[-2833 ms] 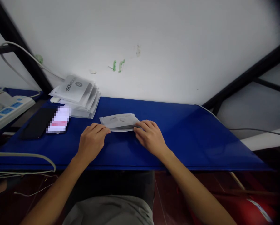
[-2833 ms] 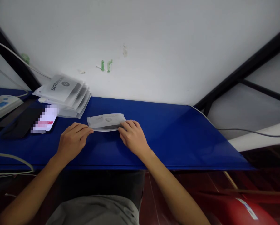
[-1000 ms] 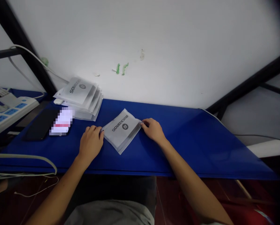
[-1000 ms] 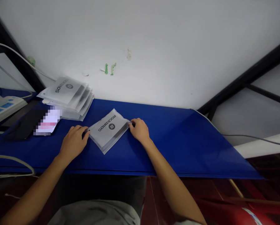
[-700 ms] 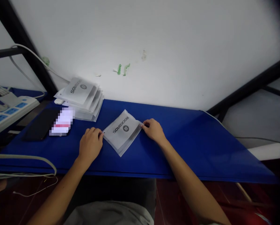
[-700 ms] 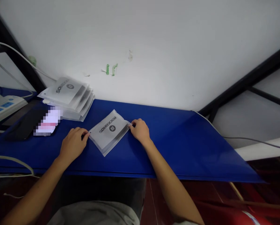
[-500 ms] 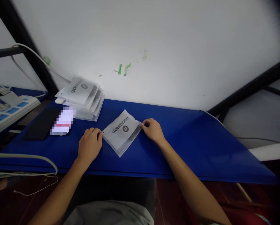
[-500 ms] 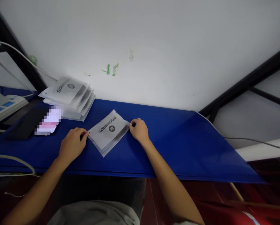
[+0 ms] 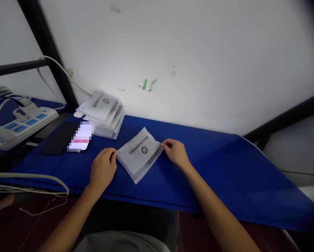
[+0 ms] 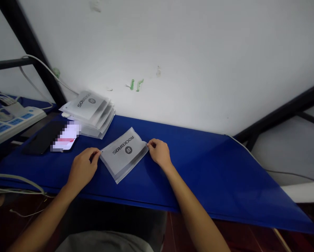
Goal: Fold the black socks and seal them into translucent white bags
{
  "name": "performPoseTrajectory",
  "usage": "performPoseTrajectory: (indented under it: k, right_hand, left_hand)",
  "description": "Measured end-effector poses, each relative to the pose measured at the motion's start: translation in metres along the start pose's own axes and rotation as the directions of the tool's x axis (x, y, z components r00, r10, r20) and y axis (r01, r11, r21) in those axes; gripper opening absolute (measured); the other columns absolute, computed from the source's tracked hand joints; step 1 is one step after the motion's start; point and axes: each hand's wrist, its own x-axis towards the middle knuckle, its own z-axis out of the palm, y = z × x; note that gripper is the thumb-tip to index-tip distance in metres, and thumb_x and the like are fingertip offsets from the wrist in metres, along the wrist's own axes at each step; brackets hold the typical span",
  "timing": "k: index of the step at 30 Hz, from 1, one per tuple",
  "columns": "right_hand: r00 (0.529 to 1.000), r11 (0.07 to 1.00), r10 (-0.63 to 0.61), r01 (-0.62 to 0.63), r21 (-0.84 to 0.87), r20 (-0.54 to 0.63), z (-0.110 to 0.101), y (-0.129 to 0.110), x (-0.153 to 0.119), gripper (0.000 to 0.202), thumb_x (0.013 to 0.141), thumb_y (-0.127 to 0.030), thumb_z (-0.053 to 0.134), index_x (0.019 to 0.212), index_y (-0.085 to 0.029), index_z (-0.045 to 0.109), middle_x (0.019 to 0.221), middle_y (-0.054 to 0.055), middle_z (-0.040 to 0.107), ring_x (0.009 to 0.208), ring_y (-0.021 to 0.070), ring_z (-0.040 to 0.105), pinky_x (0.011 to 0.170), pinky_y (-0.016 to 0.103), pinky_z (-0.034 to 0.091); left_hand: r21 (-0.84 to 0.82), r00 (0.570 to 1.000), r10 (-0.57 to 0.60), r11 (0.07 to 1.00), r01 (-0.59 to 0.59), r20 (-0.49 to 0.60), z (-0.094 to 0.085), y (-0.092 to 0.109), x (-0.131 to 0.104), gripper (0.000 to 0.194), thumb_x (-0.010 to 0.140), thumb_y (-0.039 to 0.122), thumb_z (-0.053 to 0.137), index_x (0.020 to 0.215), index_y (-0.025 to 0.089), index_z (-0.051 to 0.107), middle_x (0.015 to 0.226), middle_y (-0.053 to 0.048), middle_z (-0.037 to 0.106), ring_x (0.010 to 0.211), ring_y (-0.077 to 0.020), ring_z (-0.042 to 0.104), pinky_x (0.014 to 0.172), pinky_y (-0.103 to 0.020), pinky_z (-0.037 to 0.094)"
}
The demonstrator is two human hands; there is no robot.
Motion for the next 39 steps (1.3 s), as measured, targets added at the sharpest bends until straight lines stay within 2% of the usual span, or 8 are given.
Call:
performPoseTrajectory:
  k: [5, 11, 16, 20, 26, 33, 39]
  right_hand:
    - [0.999, 0.999, -0.034, 0.034, 0.029, -0.002, -0.005, -0.008, 0.009, 0.014, 0.075, -0.027, 0.056, 0.065, -0.021, 0.062, 0.064, 0.001, 0.064, 0.062, 0.0164, 0.057, 0.061, 0.028, 0.04]
    - [0.993, 0.992, -0.111, 0.112, 0.049, -0.034, -0.013, -0.024, 0.025, 0.014, 0.075, -0.029, 0.054, 0.065, -0.021, 0.062, 0.063, 0.0, 0.063, 0.06, 0.0156, 0.056, 0.06, 0.027, 0.041]
    - [0.982, 0.98, -0.173, 0.18, 0.088, -0.075, -0.019, -0.047, 0.049, 0.013, 0.074, -0.028, 0.056, 0.064, -0.021, 0.061, 0.063, 0.0, 0.062, 0.062, 0.0153, 0.055, 0.063, 0.027, 0.041]
    - [0.977, 0.974, -0.197, 0.205, 0.1, -0.087, -0.017, -0.07, 0.071, 0.011, 0.072, -0.024, 0.057, 0.063, -0.02, 0.061, 0.063, 0.001, 0.062, 0.062, 0.015, 0.054, 0.063, 0.027, 0.041]
    - [0.97, 0.963, -0.234, 0.241, 0.12, -0.07, -0.009, -0.104, 0.11, 0.011, 0.073, -0.022, 0.057, 0.064, -0.02, 0.063, 0.064, 0.0, 0.063, 0.064, 0.0146, 0.055, 0.065, 0.027, 0.04]
    - [0.972, 0.961, -0.221, 0.231, 0.15, -0.08, 0.009, -0.142, 0.159, 0.01, 0.072, -0.021, 0.061, 0.064, -0.018, 0.066, 0.063, 0.0, 0.064, 0.063, 0.0139, 0.055, 0.063, 0.026, 0.039]
    - [0.977, 0.954, -0.194, 0.209, 0.213, -0.091, 0.026, -0.173, 0.191, 0.01, 0.073, -0.022, 0.062, 0.068, -0.018, 0.07, 0.067, 0.0, 0.067, 0.066, 0.0133, 0.058, 0.064, 0.024, 0.041]
  left_hand:
    - [-0.023, 0.999, -0.017, 1.0, 0.016, -0.044, -0.006, 0.004, 0.0, 0.018, 0.09, 0.024, 0.041, 0.084, 0.021, 0.058, 0.082, -0.004, 0.064, 0.077, -0.0196, 0.06, 0.071, -0.033, 0.045]
    - [-0.057, 0.989, -0.022, 0.998, 0.014, -0.148, -0.015, 0.009, 0.007, 0.019, 0.091, 0.026, 0.04, 0.084, 0.022, 0.057, 0.081, -0.003, 0.063, 0.073, -0.0173, 0.059, 0.068, -0.03, 0.045]
    - [-0.095, 0.966, -0.039, 0.995, 0.015, -0.256, -0.023, 0.011, 0.02, 0.019, 0.091, 0.029, 0.041, 0.085, 0.022, 0.058, 0.081, -0.003, 0.063, 0.073, -0.0174, 0.06, 0.066, -0.029, 0.047]
    - [-0.11, 0.935, -0.05, 0.994, 0.011, -0.351, -0.032, 0.01, 0.036, 0.017, 0.091, 0.028, 0.042, 0.086, 0.022, 0.057, 0.083, -0.004, 0.063, 0.078, -0.0184, 0.06, 0.071, -0.031, 0.048]
    - [-0.096, 0.863, -0.093, 0.994, 0.052, -0.497, -0.047, 0.01, 0.069, 0.015, 0.089, 0.026, 0.046, 0.087, 0.019, 0.058, 0.081, -0.003, 0.061, 0.072, -0.0171, 0.058, 0.071, -0.031, 0.046]
    - [-0.156, 0.754, -0.203, 0.979, 0.134, -0.625, -0.059, 0.008, 0.109, 0.014, 0.086, 0.025, 0.047, 0.086, 0.019, 0.06, 0.081, -0.003, 0.061, 0.068, -0.0165, 0.057, 0.074, -0.032, 0.047]
    - [-0.217, 0.626, -0.282, 0.959, 0.18, -0.727, -0.065, -0.011, 0.146, 0.013, 0.08, 0.025, 0.051, 0.083, 0.018, 0.062, 0.076, -0.002, 0.059, 0.065, -0.0155, 0.054, 0.072, -0.032, 0.046]
